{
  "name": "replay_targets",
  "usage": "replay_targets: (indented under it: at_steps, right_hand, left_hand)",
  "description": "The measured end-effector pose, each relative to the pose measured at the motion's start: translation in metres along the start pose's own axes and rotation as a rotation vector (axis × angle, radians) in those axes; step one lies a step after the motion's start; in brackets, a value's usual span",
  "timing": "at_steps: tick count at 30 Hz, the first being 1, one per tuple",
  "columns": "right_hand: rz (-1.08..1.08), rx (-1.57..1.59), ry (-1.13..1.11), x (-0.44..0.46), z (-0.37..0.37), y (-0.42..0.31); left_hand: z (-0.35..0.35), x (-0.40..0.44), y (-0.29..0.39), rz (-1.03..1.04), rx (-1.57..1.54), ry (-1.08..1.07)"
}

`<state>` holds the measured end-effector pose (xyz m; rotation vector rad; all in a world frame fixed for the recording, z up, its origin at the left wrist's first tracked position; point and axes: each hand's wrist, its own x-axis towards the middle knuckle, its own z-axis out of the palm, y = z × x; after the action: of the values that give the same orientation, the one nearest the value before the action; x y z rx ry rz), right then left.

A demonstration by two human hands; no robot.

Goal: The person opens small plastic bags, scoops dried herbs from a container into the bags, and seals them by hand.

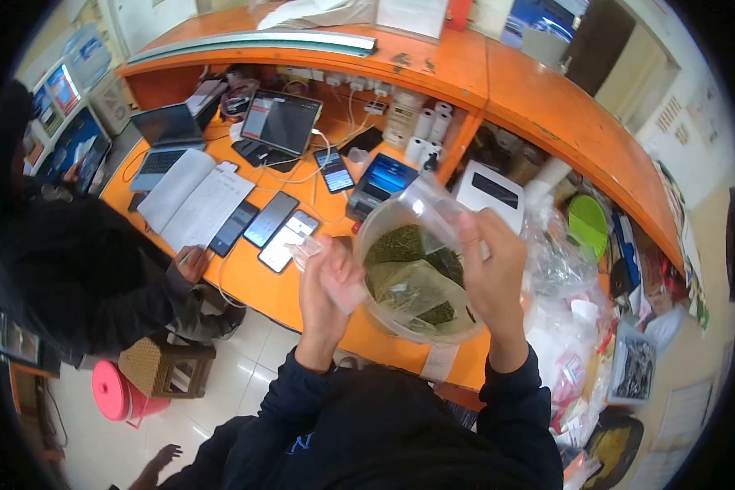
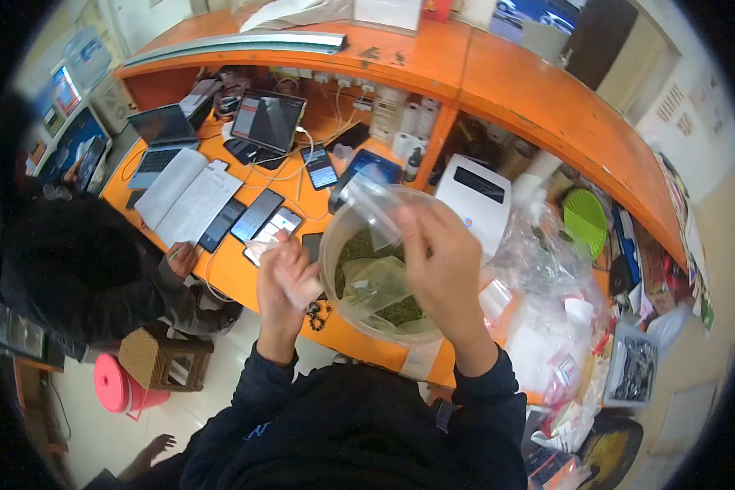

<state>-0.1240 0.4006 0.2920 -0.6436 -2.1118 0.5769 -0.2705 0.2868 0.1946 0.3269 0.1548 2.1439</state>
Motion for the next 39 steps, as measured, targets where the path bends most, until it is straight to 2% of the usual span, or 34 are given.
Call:
replay_targets:
  at_steps: [3, 6, 7, 10, 12, 14, 16, 18, 20, 22, 23, 26, 29, 32, 35, 39]
  right_hand:
    - [-0.040, -0.012, -0.123, -0.023, 0.009, 0.002]
    - [-0.102, -0.013, -0.182, -0.037, 0.015, -0.002]
    - [-0.094, -0.011, -0.210, -0.041, 0.016, 0.000]
    - [-0.078, -0.015, -0.150, -0.041, 0.013, 0.000]
    - [-0.181, -0.069, 0.077, -0.037, 0.015, -0.002]
    - [-0.240, -0.020, 0.072, -0.040, 0.010, -0.005]
    - [-0.264, 0.154, -0.164, -0.048, 0.004, -0.007]
    - [-0.166, 0.208, -0.277, -0.056, 0.000, -0.002]
    - [-0.082, 0.262, -0.365, -0.058, 0.000, -0.001]
    - [0.015, 0.278, -0.446, -0.060, -0.005, -0.014]
    - [0.054, 0.271, -0.496, -0.060, -0.005, -0.018]
    - [0.012, 0.417, -0.537, -0.066, -0.001, -0.017]
    - [-0.097, 0.428, -0.605, -0.066, -0.003, -0.010]
    - [-0.191, 0.359, -0.581, -0.066, 0.000, -0.020]
    - [-0.097, 0.376, -0.622, -0.060, 0.001, -0.041]
    - [-0.215, 0.434, -0.635, -0.063, 0.009, -0.026]
  left_hand:
    - [0.019, -0.016, -0.003, -0.024, 0.803, 0.095]
    - [0.020, -0.019, -0.012, 0.141, 1.160, 0.022]
    - [0.037, -0.018, -0.013, 0.142, 1.119, 0.060]
    - [0.036, -0.020, -0.011, 0.169, 1.256, -0.011]
    - [0.034, -0.024, -0.014, 0.177, 1.253, 0.029]
    - [0.036, -0.028, -0.014, 0.189, 1.230, 0.057]
    - [0.039, -0.030, -0.018, 0.145, 1.172, 0.004]
    - [0.045, -0.036, -0.017, 0.098, 1.152, -0.039]
    - [0.035, -0.041, -0.013, 0.044, 1.317, -0.125]
    - [0.031, -0.032, 0.002, 0.190, 1.442, -0.510]
    - [0.032, -0.033, 0.008, 0.179, 1.418, -0.534]
    - [0.036, -0.038, 0.016, 0.138, 1.299, -0.622]
    - [0.030, -0.046, 0.014, 0.145, 1.192, -0.734]
    - [0.032, -0.062, 0.015, 0.257, 1.252, -0.574]
    - [0.034, -0.070, 0.013, 0.330, 1.295, -0.404]
    - [0.036, -0.075, 0.018, 0.307, 1.287, -0.439]
